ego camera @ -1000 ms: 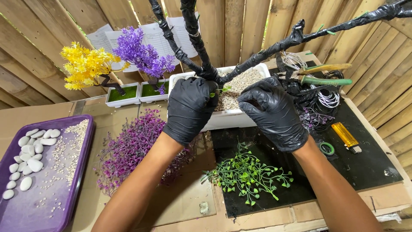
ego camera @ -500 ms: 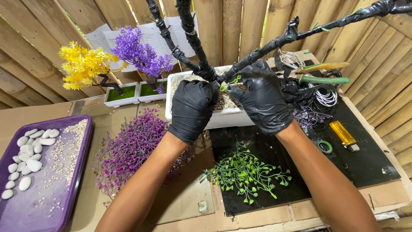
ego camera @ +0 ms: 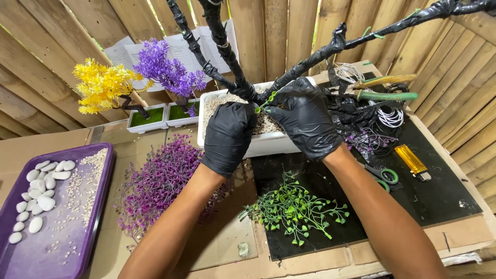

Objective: The person arranges purple and green artificial foliage around the base of a bonsai tree in a white rectangular pot. They pick up bunches of purple flowers and green leaves, separate them, and place them into the gravel substrate at the base of the tree branches.

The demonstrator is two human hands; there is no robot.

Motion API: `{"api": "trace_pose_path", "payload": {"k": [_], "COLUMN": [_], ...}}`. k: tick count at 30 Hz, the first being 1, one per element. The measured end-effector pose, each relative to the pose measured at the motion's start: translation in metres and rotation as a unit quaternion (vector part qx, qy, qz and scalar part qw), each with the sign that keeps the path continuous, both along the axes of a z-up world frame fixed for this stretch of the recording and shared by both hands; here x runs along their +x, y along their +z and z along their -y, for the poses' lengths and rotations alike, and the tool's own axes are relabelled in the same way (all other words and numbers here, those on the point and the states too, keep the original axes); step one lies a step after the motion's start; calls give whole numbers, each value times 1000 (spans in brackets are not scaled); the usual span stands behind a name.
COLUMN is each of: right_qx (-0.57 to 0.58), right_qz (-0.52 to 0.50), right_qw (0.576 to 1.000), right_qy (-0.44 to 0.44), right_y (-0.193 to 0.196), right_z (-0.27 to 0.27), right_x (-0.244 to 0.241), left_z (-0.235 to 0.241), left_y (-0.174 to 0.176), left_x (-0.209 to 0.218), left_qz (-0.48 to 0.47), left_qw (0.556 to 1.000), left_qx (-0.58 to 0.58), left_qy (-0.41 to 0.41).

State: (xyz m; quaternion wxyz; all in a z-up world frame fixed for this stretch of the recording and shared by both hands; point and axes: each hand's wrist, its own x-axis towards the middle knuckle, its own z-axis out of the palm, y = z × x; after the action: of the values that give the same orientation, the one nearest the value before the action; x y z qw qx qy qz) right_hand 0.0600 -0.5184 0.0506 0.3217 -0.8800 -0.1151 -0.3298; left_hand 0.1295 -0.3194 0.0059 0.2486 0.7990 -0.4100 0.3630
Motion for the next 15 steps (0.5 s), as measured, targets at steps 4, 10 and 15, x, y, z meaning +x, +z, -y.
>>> {"api": "trace_pose_path", "payload": {"k": [4, 10, 15], "right_qx": [-2, 27, 16], "right_qz": [-3, -10, -21], "right_qw": [1000, 1000, 1000], "right_qy": [0, 8, 4], "right_y": [-1, 3, 7], "right_z": [0, -3, -4], "right_x": [-3, -3, -7], "left_z": [0, 2, 7], "left_y": [11, 28, 22], "left_x": [-11, -19, -20], "left_qz": [44, 84, 61], "left_qw": [998, 993, 994], "left_qx": [25, 64, 70], "left_qy": [36, 47, 56]}}
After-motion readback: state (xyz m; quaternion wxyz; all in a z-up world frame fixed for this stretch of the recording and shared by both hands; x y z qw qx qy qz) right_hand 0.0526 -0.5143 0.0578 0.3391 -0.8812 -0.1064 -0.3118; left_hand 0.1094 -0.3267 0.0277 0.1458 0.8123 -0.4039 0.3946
